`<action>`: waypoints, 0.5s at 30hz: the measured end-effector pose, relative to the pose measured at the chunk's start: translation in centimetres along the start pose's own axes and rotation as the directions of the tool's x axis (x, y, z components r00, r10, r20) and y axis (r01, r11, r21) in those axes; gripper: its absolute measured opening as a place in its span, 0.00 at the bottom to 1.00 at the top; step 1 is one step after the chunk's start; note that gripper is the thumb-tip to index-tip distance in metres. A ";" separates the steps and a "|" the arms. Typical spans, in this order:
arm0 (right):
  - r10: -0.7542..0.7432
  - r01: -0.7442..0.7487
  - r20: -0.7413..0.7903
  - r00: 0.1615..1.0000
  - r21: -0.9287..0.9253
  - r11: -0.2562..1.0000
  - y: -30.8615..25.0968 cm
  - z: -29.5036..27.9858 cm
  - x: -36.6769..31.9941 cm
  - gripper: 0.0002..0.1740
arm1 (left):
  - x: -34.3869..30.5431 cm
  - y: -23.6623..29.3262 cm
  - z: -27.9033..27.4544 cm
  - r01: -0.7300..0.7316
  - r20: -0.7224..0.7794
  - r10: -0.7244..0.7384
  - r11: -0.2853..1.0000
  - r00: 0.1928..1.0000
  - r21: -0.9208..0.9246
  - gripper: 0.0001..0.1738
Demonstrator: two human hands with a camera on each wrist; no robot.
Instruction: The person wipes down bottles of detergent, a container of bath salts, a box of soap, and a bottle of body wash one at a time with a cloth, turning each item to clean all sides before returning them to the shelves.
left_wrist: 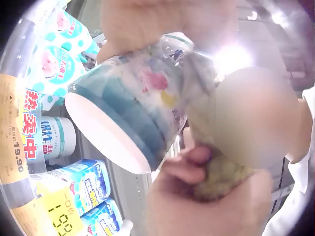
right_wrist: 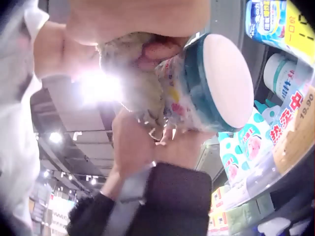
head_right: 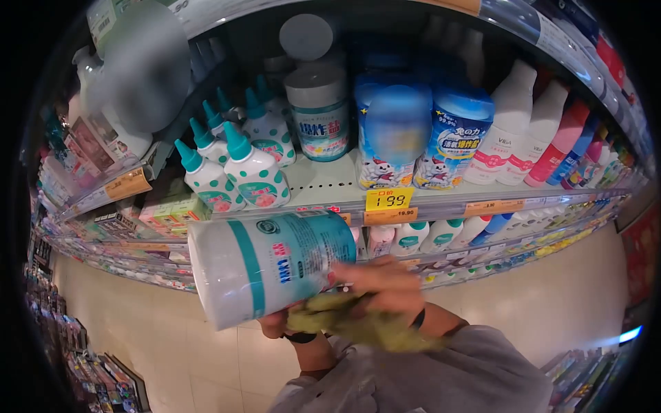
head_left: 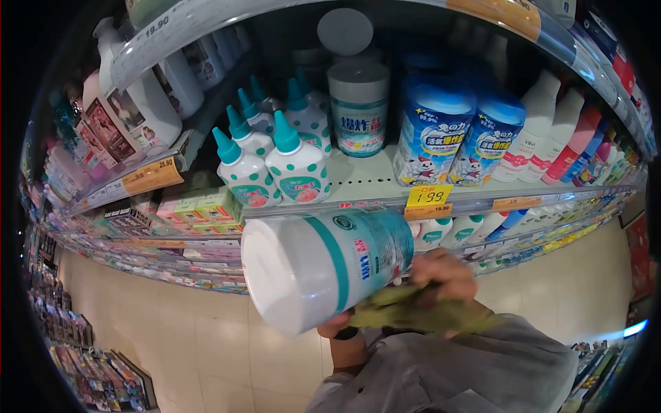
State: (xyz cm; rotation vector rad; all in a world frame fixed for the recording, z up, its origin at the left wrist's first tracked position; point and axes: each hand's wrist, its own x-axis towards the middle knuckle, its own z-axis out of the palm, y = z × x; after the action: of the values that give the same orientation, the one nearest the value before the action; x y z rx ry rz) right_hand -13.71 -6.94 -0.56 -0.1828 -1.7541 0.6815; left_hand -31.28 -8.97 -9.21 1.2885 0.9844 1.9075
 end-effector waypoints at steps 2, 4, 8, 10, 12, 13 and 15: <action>0.501 -0.366 -0.267 0.823 0.426 0.827 -2.0 1.9 -0.3 0.21 | 0.0 -0.5 -1.0 0.040 0.035 -0.039 0.999 0.999 -0.037 0.53; 0.322 -0.222 -0.410 0.853 0.274 0.936 -0.4 3.7 -0.6 0.24 | 0.0 -0.9 -2.1 0.086 0.074 -0.081 0.993 0.994 -0.078 0.52; 0.221 -0.209 -0.389 0.894 0.072 0.975 0.8 5.3 -3.6 0.23 | -0.6 -1.7 -4.2 0.171 0.168 -0.147 0.975 0.975 -0.143 0.52; 0.225 -0.212 -0.451 0.864 0.080 0.974 0.9 6.9 -3.7 0.23 | -1.6 -2.4 -5.4 0.206 0.214 -0.167 0.962 0.963 -0.178 0.52; 0.178 -0.179 -0.565 0.806 0.054 0.982 1.5 8.6 -2.7 0.23 | -2.1 -2.9 -5.8 0.239 0.246 -0.184 0.947 0.952 -0.214 0.51; 0.222 -0.151 -0.527 0.820 0.175 0.973 1.4 9.0 -2.6 0.25 | -2.2 -3.3 -5.8 0.242 0.255 -0.182 0.942 0.950 -0.230 0.51; 0.272 -0.332 -0.550 0.790 -0.010 0.943 0.4 8.5 -2.8 0.26 | -2.0 -3.8 -6.1 0.261 0.282 -0.187 0.931 0.941 -0.255 0.51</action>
State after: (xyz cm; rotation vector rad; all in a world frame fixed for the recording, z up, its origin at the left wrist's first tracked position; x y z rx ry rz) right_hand -20.84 -10.84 -4.34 -0.6816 -1.2145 0.6816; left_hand -36.08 -10.03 -14.88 1.1566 0.6617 1.5929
